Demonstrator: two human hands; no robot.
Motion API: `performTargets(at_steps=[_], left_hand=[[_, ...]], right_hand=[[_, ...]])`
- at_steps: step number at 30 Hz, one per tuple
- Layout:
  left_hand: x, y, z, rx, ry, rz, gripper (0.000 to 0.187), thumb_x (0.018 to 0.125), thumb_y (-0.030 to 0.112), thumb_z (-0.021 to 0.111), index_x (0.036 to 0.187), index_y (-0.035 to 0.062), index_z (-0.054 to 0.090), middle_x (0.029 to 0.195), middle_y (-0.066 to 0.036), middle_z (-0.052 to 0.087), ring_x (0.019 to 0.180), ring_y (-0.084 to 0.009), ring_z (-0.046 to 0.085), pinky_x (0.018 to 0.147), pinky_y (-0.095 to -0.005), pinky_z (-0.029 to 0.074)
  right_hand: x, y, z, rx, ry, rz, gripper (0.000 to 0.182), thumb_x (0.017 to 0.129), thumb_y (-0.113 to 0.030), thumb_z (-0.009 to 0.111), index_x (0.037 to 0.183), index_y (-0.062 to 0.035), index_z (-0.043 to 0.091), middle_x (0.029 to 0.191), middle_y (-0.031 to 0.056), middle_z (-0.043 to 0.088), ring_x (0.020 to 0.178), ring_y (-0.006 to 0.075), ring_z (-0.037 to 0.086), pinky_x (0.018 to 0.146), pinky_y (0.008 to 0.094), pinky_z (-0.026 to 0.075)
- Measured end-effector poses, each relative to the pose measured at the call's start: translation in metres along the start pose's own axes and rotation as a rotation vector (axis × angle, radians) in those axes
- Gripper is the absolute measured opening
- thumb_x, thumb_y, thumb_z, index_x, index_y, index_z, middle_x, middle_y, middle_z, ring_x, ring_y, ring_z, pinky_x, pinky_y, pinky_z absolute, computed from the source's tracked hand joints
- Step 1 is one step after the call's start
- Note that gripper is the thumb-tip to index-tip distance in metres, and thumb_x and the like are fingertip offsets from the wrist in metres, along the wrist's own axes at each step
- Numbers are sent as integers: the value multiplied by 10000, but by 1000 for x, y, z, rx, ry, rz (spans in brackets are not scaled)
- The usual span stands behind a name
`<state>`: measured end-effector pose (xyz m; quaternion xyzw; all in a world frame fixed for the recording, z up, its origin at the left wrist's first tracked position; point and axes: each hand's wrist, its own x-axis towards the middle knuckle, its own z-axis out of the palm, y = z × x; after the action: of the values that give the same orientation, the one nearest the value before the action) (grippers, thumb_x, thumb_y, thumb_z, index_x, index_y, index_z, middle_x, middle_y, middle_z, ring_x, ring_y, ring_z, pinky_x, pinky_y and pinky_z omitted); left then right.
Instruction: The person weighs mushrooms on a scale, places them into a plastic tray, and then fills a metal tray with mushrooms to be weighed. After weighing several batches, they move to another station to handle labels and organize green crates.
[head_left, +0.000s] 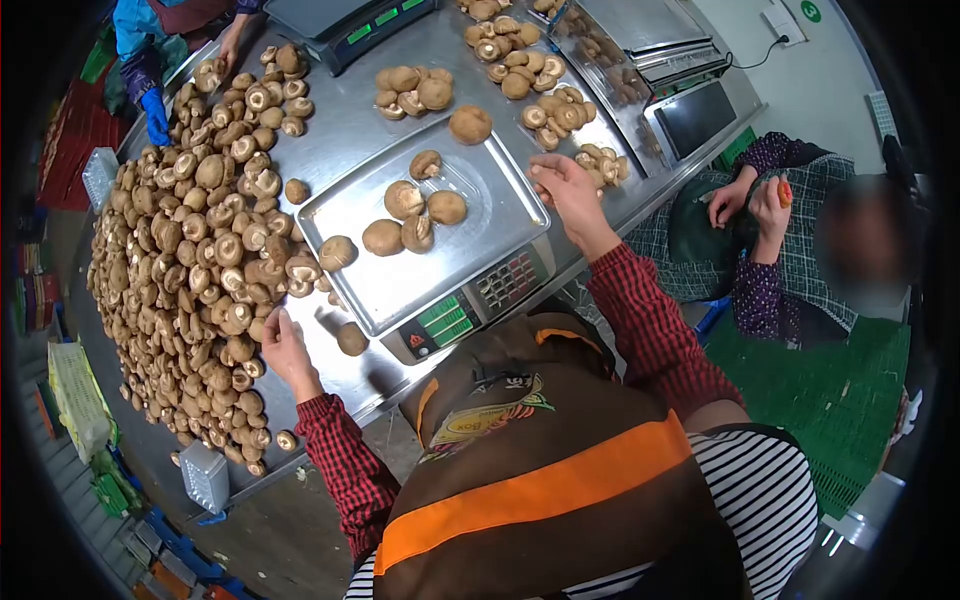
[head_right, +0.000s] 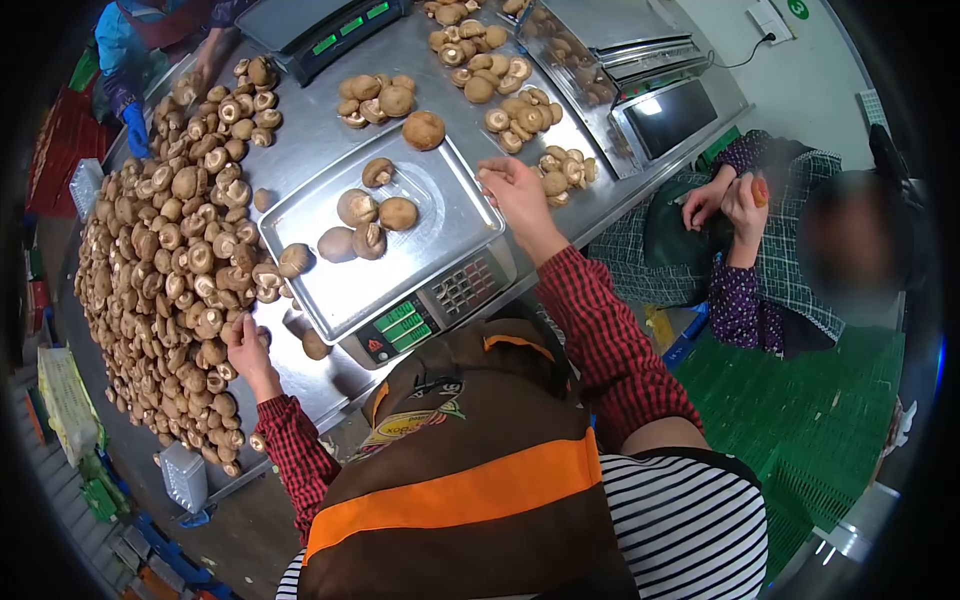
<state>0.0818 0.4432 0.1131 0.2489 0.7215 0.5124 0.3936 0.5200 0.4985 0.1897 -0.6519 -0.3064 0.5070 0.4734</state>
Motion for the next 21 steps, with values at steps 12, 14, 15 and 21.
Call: performTargets(at_steps=[12, 14, 15, 21], left_hand=[[-35, 90, 66, 726, -386, 866, 529, 756, 205, 748, 1210, 18, 550, 1242, -192, 503, 1111, -348, 488, 964, -420, 390], [-33, 92, 77, 823, -433, 953, 487, 742, 192, 745, 1171, 26, 582, 1189, -186, 540, 1100, -351, 484, 949, -439, 386], [-30, 89, 79, 860, -442, 967, 455, 738, 178, 741, 1145, 33, 598, 1168, -176, 552, 1082, -348, 489, 939, -438, 386], [-31, 77, 84, 709, -348, 900, 349, 742, 112, 717, 1068, 32, 623, 1048, -133, 582, 979, -294, 533, 879, -390, 412]], right_hand=[[53, -17, 55, -930, -10, -655, 616, 721, -123, 698, 1282, -49, 456, 1220, 194, 451, 1114, 333, 462, 966, 407, 397], [55, -23, 67, -1043, -62, -709, 593, 695, -133, 699, 1250, -101, 494, 1247, 165, 440, 1150, 364, 413, 975, 435, 390], [59, -20, 70, -1071, -53, -736, 564, 678, -97, 698, 1216, -120, 530, 1256, 143, 438, 1153, 346, 409, 964, 427, 401], [83, -13, 67, -1045, 35, -876, 492, 656, -87, 720, 1126, -132, 582, 1193, 127, 466, 1107, 334, 433, 941, 410, 411]])
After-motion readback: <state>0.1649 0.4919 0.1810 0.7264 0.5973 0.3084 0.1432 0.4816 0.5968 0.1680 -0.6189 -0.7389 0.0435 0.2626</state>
